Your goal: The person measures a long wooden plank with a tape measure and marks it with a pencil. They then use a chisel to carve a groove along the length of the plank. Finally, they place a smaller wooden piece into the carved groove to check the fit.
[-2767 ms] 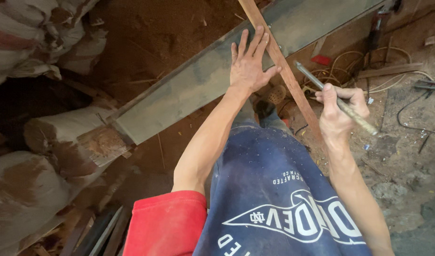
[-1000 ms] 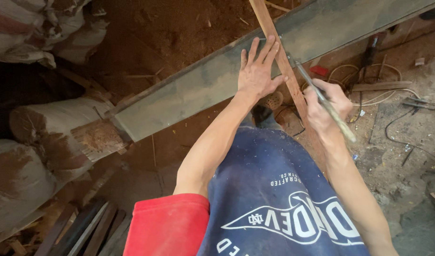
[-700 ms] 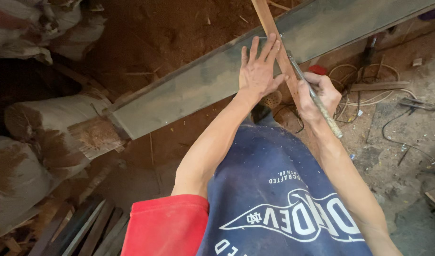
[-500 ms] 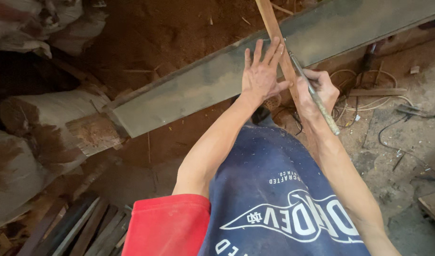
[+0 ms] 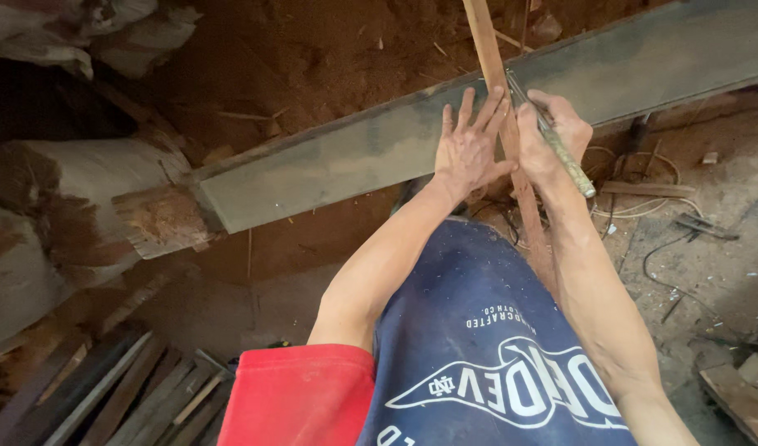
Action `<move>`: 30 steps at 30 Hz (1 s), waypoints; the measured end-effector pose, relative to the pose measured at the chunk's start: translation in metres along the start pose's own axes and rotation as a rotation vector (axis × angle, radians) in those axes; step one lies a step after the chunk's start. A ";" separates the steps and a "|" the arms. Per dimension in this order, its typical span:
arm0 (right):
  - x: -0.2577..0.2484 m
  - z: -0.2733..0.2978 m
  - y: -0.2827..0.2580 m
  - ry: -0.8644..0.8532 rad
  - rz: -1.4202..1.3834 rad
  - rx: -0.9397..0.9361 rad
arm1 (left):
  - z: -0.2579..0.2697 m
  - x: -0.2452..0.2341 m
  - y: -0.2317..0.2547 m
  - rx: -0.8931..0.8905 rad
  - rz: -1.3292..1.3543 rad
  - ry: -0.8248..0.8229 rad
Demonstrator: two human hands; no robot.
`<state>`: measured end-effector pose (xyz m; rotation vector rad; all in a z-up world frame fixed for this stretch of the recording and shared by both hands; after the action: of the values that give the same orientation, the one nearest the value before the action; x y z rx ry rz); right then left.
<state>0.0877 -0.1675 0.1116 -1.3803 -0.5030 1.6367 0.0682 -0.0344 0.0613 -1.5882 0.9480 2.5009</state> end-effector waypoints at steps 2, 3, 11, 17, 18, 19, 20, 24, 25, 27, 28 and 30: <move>-0.002 0.001 -0.009 0.008 -0.009 -0.097 | 0.000 -0.003 0.000 -0.007 0.011 -0.029; -0.003 0.003 -0.014 0.010 -0.015 -0.146 | 0.001 -0.006 0.000 -0.009 0.018 -0.041; -0.006 0.004 -0.025 0.000 0.047 -0.105 | 0.001 -0.008 0.001 -0.003 0.015 -0.096; -0.003 -0.007 -0.025 -0.046 0.071 -0.182 | 0.002 -0.007 0.000 -0.001 0.010 -0.078; -0.003 -0.008 -0.026 -0.038 0.065 -0.239 | 0.002 -0.008 -0.001 0.002 0.006 -0.064; -0.002 -0.011 -0.025 -0.039 0.062 -0.236 | 0.001 -0.009 -0.001 0.005 0.003 -0.049; 0.000 -0.011 -0.023 -0.039 0.059 -0.229 | 0.002 -0.009 -0.001 0.005 0.003 -0.043; 0.002 -0.015 -0.023 -0.029 0.073 -0.318 | 0.000 -0.006 -0.003 0.000 0.008 -0.049; 0.002 -0.015 -0.020 -0.046 0.075 -0.283 | 0.001 -0.003 -0.002 -0.004 0.012 -0.061; 0.003 -0.021 -0.020 -0.072 0.073 -0.224 | -0.001 -0.006 -0.004 0.000 0.005 -0.030; 0.001 -0.020 -0.020 -0.088 0.057 -0.223 | 0.000 -0.006 -0.002 0.002 0.006 -0.018; -0.001 -0.018 -0.019 -0.118 0.025 -0.223 | 0.001 -0.005 -0.002 -0.005 0.003 -0.033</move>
<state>0.1118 -0.1627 0.1217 -1.4607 -0.7598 1.7302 0.0705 -0.0313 0.0644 -1.5425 0.9417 2.5255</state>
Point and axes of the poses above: each hand's wrist, its own z-axis away from the middle knuckle, its own x-axis out of the palm, y = z × x, the point moved 5 cm from there along -z, towards the middle knuckle, and after that the axes turned 14 degrees about x, right-handed, at the moved point
